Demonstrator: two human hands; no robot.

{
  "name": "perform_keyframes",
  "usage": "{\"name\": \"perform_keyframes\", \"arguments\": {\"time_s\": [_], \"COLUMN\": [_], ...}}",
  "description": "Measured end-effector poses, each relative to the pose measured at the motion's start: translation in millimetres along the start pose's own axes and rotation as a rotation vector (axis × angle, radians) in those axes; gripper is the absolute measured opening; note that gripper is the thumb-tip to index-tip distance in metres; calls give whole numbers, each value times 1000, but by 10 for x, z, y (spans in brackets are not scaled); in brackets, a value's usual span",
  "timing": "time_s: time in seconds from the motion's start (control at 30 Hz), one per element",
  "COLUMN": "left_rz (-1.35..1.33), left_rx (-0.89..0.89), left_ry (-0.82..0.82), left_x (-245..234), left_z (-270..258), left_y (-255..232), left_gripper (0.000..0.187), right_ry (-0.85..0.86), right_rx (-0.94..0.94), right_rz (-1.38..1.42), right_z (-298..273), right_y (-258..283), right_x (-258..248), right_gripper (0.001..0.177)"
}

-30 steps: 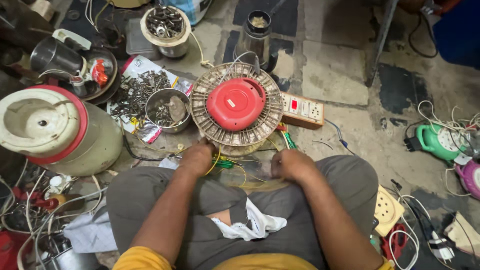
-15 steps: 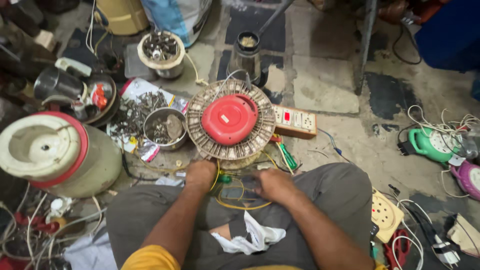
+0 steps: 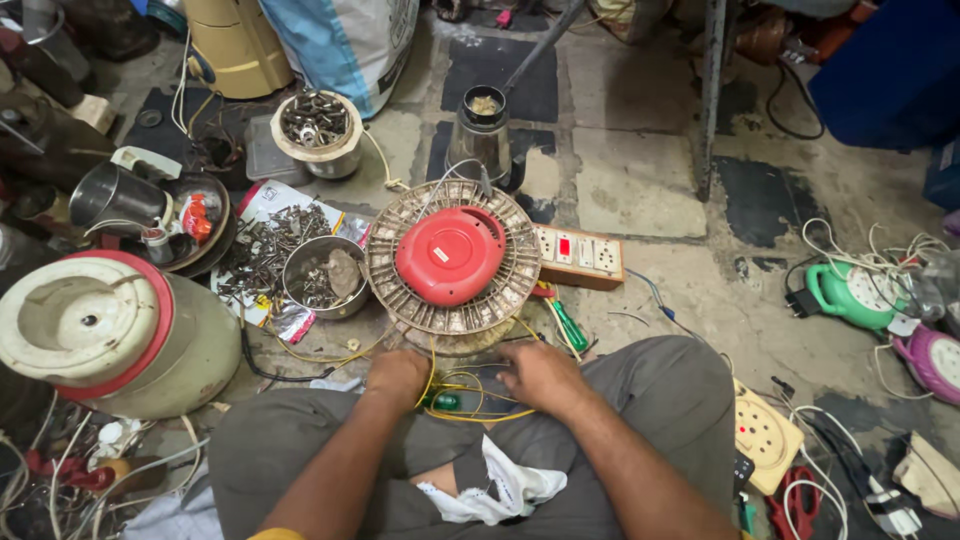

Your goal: The person sits on the floor and uses a screwdriver to remove screws from the red plastic cover of a fan motor. They then use their hands to pull and adjust the wires connected to the motor.

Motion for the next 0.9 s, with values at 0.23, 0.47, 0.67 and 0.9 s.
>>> {"name": "perform_keyframes", "arguments": {"time_s": [0.23, 0.47, 0.67, 0.9], "left_rz": [-95, -343, -427, -1019], "left_rx": [32, -22, -130, 148], "left_ry": [-69, -68, -406, -608], "left_x": [32, -1223, -2390, -2975], "left_z": [50, -755, -1666, -1830], "left_y": [48, 88, 362, 161], "left_gripper": [26, 21, 21, 42], "right_ry": [29, -210, -347, -670], "right_rx": [3, -392, -579, -498], "right_rz": [2, 72, 168, 203], "right_z": [20, -4, -107, -190], "right_y": [89, 396, 1008, 839], "right_x": [-12, -162, -397, -839], "right_gripper": [42, 37, 54, 53]}}
Point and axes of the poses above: each hand's wrist, its own z-axis towards the middle knuckle, its own x-axis out of the palm, y = z × x, the point moved 10 cm from there along z, towards the middle knuckle, and after that the axes turned 15 degrees about -x, right-handed, at the moved point
